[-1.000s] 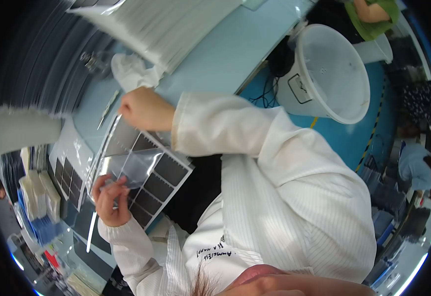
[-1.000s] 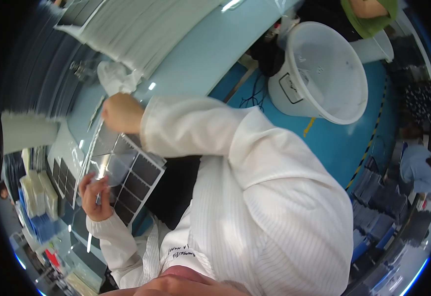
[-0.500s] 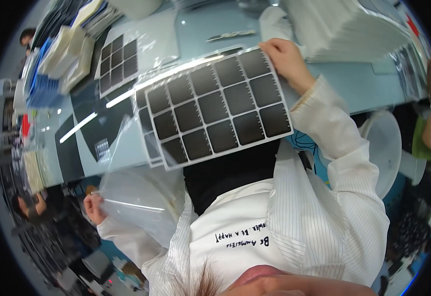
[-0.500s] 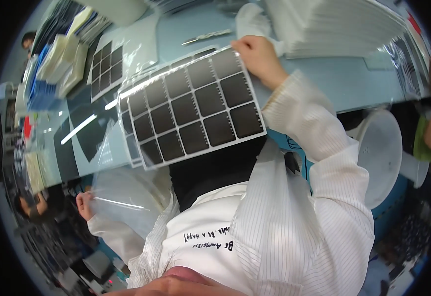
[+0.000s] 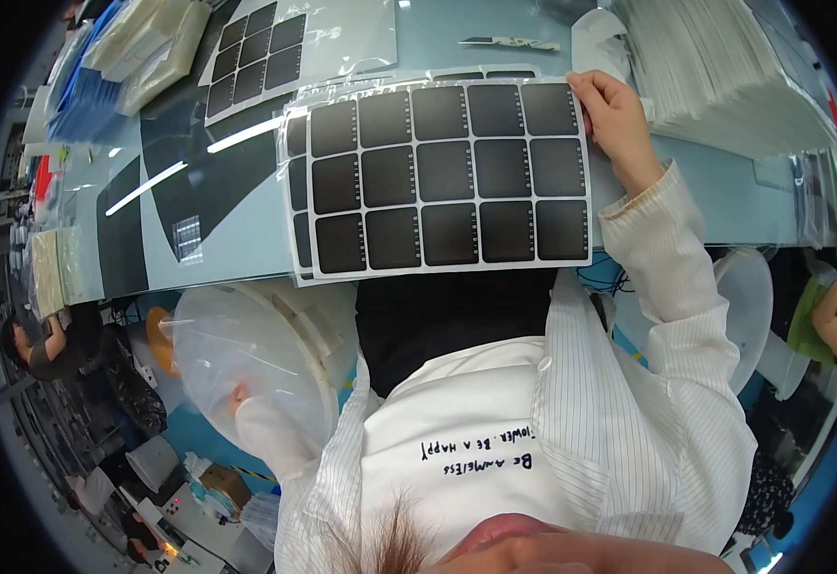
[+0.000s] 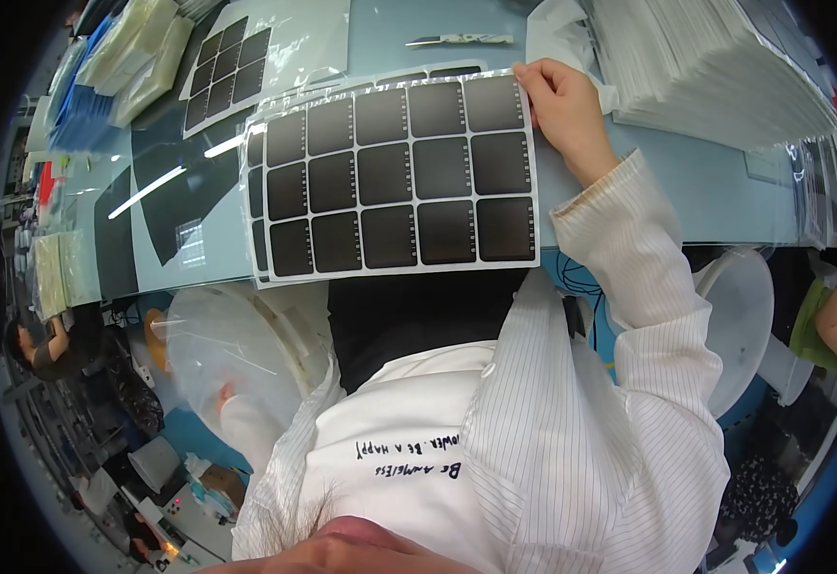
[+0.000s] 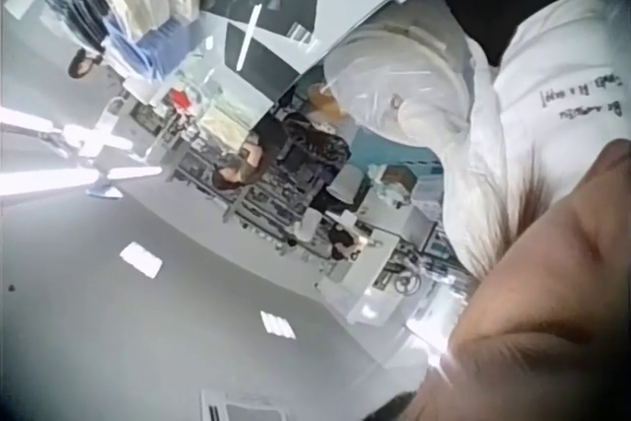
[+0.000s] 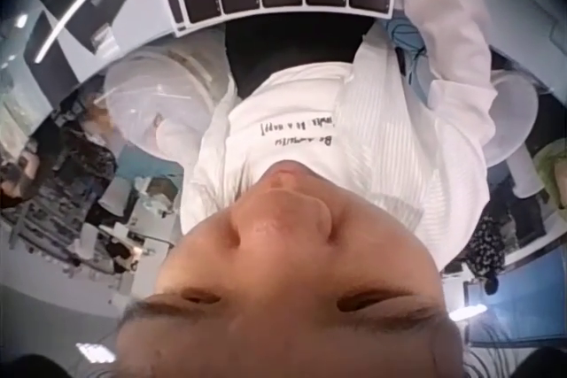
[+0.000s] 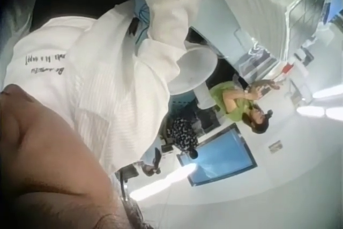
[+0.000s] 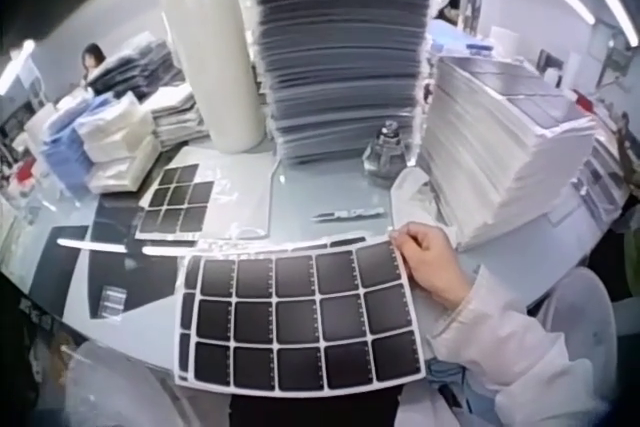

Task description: Picking up individual solar cell sheets from a stack, inspecting them, cleaning them with a white cloth, and restacking them.

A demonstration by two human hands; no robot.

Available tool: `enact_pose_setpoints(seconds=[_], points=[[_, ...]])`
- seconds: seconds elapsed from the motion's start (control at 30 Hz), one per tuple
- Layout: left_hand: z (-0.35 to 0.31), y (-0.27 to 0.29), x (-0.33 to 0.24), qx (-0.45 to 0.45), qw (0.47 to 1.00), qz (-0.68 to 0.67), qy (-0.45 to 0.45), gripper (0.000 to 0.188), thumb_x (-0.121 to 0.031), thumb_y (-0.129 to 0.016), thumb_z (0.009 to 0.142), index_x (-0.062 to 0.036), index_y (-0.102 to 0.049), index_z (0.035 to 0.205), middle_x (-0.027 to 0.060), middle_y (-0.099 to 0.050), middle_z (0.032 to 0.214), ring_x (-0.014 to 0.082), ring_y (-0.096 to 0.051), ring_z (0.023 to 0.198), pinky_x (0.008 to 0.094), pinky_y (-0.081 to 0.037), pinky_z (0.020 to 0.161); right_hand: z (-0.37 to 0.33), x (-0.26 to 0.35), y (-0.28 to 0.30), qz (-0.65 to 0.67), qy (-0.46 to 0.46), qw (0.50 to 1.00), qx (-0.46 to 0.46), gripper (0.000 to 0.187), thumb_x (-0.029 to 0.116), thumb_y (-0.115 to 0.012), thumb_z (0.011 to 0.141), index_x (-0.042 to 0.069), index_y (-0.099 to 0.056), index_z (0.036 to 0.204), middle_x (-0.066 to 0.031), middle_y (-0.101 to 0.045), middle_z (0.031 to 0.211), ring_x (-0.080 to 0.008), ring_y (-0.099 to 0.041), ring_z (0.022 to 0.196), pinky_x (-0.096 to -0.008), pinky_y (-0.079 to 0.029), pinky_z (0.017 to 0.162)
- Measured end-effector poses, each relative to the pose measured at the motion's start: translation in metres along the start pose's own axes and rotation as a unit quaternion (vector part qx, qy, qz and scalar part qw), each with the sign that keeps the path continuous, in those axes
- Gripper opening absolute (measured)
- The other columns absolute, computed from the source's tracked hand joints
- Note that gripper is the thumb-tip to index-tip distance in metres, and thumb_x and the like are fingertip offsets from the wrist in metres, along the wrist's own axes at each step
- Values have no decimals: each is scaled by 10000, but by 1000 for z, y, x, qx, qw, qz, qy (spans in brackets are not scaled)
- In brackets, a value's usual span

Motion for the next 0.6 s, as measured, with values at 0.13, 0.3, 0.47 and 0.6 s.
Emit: enact_pose_setpoints(seconds=[0.13,0.3,0.47,0.6], points=[[5,-23,-12,112,987,-110,42,283,-315,-717,733,-52,-692,836,89,-658,717,184,-583,630,311,-471,617,-2,0,2,-4,3,1000,1,235,259,-538,894,61,-597,783,73,-468,559,-5,-376,454,-161,-269,410],[56,79,-69,-19,992,81,92,311,-338,-710,730,-41,-687,817,110,-669,719,219,-632,630,333,-492,631,-3,-3,8,-17,-39,999,30,240,265,-533,898,56,-605,803,69,-475,565,-3,-387,459,-155,-285,414],[-1,164,-269,-22,995,46,-87,336,-353,-630,800,-26,-674,865,81,-653,725,161,-611,676,275,-471,664,-4,0,8,5,-43,996,77,233,259,-553,885,34,-616,885,43,-530,644,-18,-446,509,-158,-337,450],[-78,159,-397,52,931,-218,-287,163,-176,-637,812,-15,-658,799,57,-617,725,128,-561,678,260,-427,640,-14,6,0,8,-100,987,122,227,225,-590,858,4,-613,906,14,-567,661,-44,-509,527,-161,-385,460]])
Point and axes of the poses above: each hand's wrist, its own z-axis towards the middle knuckle, its own y-axis out of the back of the hand, x = y × z, the point moved 8 cm from there along z, towards the middle knuckle
